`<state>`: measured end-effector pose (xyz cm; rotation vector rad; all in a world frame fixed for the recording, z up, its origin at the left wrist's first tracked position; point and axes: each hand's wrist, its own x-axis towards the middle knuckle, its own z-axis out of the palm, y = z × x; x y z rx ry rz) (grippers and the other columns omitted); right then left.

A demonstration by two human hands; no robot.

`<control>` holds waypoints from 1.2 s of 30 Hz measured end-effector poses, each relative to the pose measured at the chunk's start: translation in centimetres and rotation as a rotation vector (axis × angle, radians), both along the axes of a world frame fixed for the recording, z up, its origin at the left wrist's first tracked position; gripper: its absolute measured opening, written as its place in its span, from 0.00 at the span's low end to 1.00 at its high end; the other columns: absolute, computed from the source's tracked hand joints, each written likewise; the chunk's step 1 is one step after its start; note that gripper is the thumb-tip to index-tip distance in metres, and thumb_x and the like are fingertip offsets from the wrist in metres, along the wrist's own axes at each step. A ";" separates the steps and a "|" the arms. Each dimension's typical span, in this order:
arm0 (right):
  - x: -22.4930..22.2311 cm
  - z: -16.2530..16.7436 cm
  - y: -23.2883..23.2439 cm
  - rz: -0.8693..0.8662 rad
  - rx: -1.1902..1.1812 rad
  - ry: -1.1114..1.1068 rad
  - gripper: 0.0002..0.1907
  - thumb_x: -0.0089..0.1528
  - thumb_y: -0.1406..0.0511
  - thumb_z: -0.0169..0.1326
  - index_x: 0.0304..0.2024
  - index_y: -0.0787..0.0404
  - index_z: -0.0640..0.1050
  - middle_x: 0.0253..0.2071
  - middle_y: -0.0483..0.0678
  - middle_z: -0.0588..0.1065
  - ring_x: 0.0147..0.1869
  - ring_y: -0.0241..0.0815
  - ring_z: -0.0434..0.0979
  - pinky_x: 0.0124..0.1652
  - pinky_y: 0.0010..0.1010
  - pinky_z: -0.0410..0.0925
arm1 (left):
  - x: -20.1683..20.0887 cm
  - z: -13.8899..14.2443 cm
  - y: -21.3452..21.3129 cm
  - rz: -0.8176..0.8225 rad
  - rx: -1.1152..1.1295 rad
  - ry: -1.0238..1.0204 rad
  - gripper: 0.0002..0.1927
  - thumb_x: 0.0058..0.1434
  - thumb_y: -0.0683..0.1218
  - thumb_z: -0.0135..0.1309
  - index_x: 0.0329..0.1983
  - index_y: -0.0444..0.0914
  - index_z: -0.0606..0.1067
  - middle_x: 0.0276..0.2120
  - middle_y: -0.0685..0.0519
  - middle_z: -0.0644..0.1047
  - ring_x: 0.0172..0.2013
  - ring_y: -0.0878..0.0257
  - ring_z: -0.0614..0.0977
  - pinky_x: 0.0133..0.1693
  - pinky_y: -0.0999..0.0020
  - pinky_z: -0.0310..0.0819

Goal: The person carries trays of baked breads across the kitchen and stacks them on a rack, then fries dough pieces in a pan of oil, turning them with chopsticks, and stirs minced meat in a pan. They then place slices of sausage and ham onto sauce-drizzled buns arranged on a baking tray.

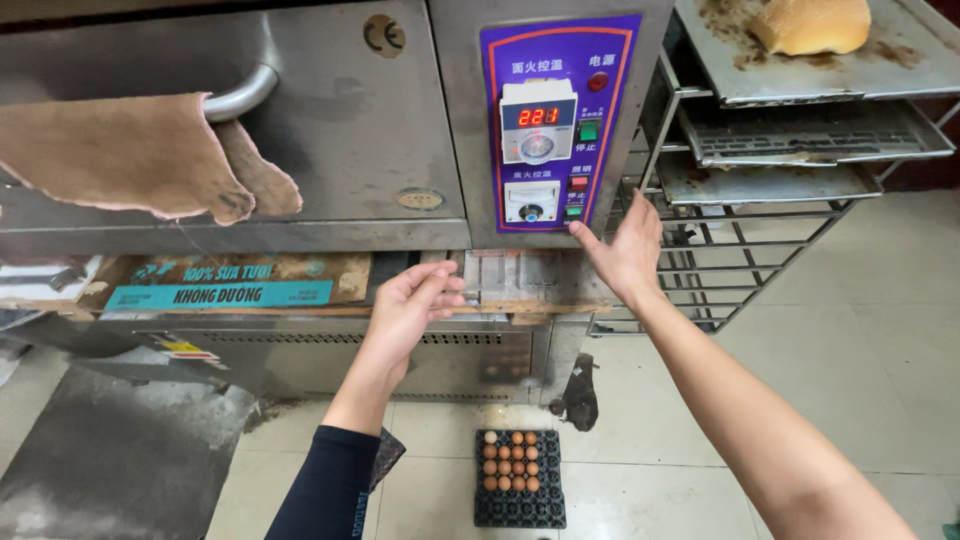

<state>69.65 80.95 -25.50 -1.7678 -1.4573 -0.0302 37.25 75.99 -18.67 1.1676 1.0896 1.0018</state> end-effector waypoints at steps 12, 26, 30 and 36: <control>-0.3 0.2 0.3 -0.015 -0.044 0.029 0.58 0.57 0.42 0.66 0.70 0.77 0.56 0.68 0.72 0.60 0.73 0.69 0.56 0.66 0.55 0.57 | 0.4 0.5 -0.8 0.021 -0.017 0.005 0.17 0.69 0.48 0.50 0.55 0.36 0.79 0.41 0.52 0.83 0.39 0.67 0.84 0.41 0.72 0.77; -0.3 -0.2 1.2 -0.017 -0.020 0.022 0.58 0.59 0.44 0.66 0.73 0.74 0.52 0.69 0.69 0.60 0.74 0.68 0.56 0.66 0.58 0.57 | 0.4 -0.4 -0.4 0.040 -0.029 0.028 0.17 0.69 0.48 0.50 0.55 0.36 0.78 0.41 0.53 0.84 0.38 0.68 0.83 0.41 0.73 0.76; -0.5 0.6 1.2 -0.037 -0.069 0.052 0.59 0.57 0.46 0.67 0.73 0.72 0.51 0.70 0.67 0.59 0.74 0.67 0.56 0.64 0.60 0.56 | 1.0 -0.7 0.0 0.035 -0.034 0.024 0.16 0.69 0.48 0.51 0.55 0.36 0.78 0.41 0.53 0.84 0.38 0.68 0.84 0.41 0.73 0.77; -0.5 1.1 1.4 -0.030 -0.092 0.057 0.59 0.58 0.47 0.68 0.73 0.72 0.50 0.69 0.68 0.59 0.73 0.67 0.57 0.64 0.59 0.57 | 1.2 -0.9 0.2 0.020 -0.033 0.024 0.17 0.69 0.48 0.50 0.56 0.36 0.78 0.41 0.52 0.84 0.38 0.68 0.84 0.41 0.74 0.77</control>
